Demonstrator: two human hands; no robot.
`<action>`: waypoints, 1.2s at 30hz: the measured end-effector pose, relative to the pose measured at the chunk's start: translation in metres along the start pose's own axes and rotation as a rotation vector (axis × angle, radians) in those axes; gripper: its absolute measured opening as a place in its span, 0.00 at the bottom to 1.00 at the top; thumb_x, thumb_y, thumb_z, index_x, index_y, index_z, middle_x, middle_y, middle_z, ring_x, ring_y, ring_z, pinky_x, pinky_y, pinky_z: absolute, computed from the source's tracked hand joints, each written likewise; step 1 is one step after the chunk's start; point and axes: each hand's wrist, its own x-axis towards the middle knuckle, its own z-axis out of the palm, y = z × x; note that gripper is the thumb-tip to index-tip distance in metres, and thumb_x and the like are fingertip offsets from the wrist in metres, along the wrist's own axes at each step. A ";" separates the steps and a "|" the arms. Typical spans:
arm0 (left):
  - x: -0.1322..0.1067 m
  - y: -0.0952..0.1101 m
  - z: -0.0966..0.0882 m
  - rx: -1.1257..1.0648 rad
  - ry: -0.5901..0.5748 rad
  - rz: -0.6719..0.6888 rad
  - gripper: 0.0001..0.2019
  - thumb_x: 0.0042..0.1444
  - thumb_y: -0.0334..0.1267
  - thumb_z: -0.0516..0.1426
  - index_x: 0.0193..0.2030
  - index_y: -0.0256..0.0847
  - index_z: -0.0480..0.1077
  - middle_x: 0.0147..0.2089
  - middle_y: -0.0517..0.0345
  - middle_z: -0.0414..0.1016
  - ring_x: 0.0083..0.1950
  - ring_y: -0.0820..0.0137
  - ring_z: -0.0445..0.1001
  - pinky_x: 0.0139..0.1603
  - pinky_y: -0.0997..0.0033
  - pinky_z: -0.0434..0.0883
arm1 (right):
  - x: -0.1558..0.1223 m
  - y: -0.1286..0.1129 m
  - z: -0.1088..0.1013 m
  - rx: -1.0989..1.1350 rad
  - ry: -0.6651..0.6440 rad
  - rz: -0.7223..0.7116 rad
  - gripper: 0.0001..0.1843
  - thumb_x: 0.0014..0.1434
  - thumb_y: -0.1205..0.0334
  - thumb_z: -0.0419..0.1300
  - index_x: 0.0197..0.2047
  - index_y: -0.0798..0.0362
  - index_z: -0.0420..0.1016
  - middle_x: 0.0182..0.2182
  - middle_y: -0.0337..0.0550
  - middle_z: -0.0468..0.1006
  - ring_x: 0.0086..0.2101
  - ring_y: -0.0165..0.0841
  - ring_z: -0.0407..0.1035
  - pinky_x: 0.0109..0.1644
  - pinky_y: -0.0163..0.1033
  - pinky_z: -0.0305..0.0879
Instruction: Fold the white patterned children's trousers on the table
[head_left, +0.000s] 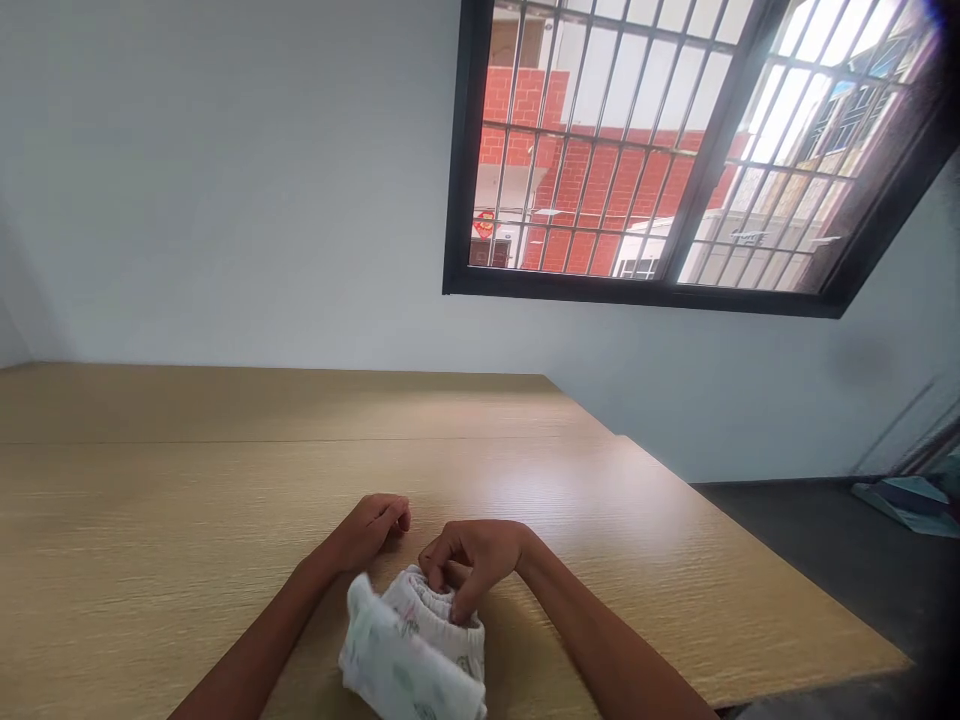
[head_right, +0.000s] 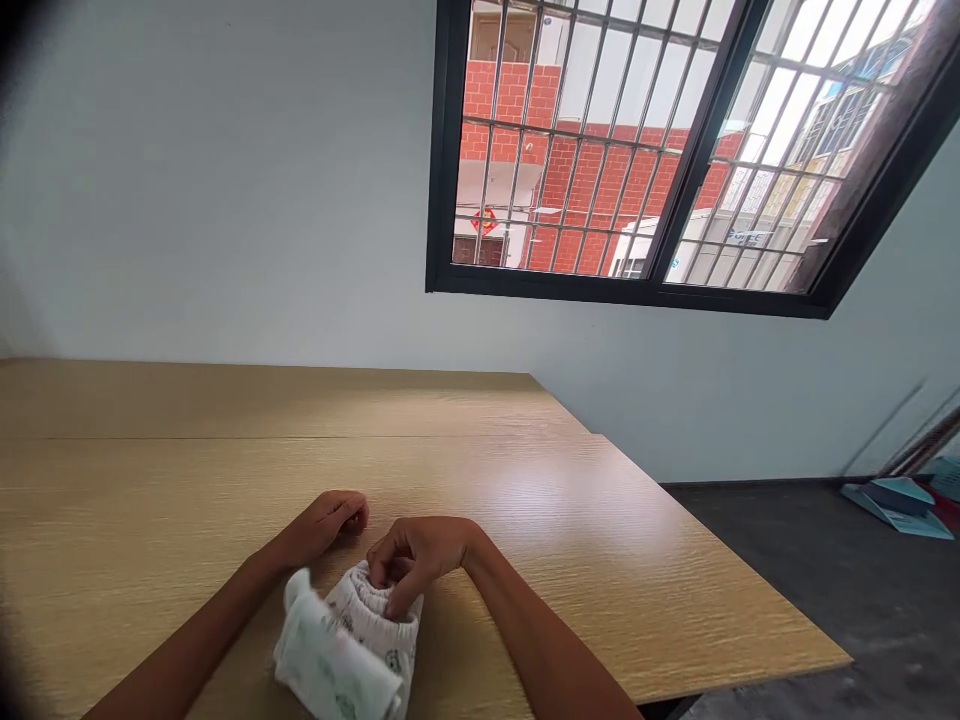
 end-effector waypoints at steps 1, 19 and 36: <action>0.000 0.000 0.000 0.009 0.001 0.003 0.25 0.65 0.56 0.44 0.28 0.39 0.66 0.27 0.58 0.67 0.30 0.67 0.63 0.33 0.69 0.61 | 0.001 -0.001 0.001 0.046 -0.020 -0.061 0.24 0.38 0.52 0.79 0.31 0.60 0.76 0.27 0.33 0.68 0.28 0.24 0.58 0.32 0.32 0.55; 0.000 0.000 0.000 0.013 -0.021 -0.007 0.25 0.66 0.56 0.46 0.28 0.38 0.66 0.26 0.59 0.66 0.28 0.69 0.63 0.31 0.70 0.60 | 0.007 -0.004 0.005 0.343 -0.309 -0.181 0.22 0.41 0.53 0.78 0.25 0.63 0.77 0.23 0.45 0.73 0.27 0.30 0.65 0.34 0.35 0.62; 0.000 0.002 -0.001 0.043 -0.023 -0.001 0.23 0.65 0.55 0.46 0.28 0.39 0.66 0.27 0.59 0.66 0.29 0.69 0.63 0.32 0.70 0.60 | 0.023 0.006 0.011 0.352 -0.681 -0.363 0.26 0.30 0.45 0.79 0.16 0.57 0.74 0.15 0.47 0.70 0.19 0.29 0.65 0.26 0.34 0.63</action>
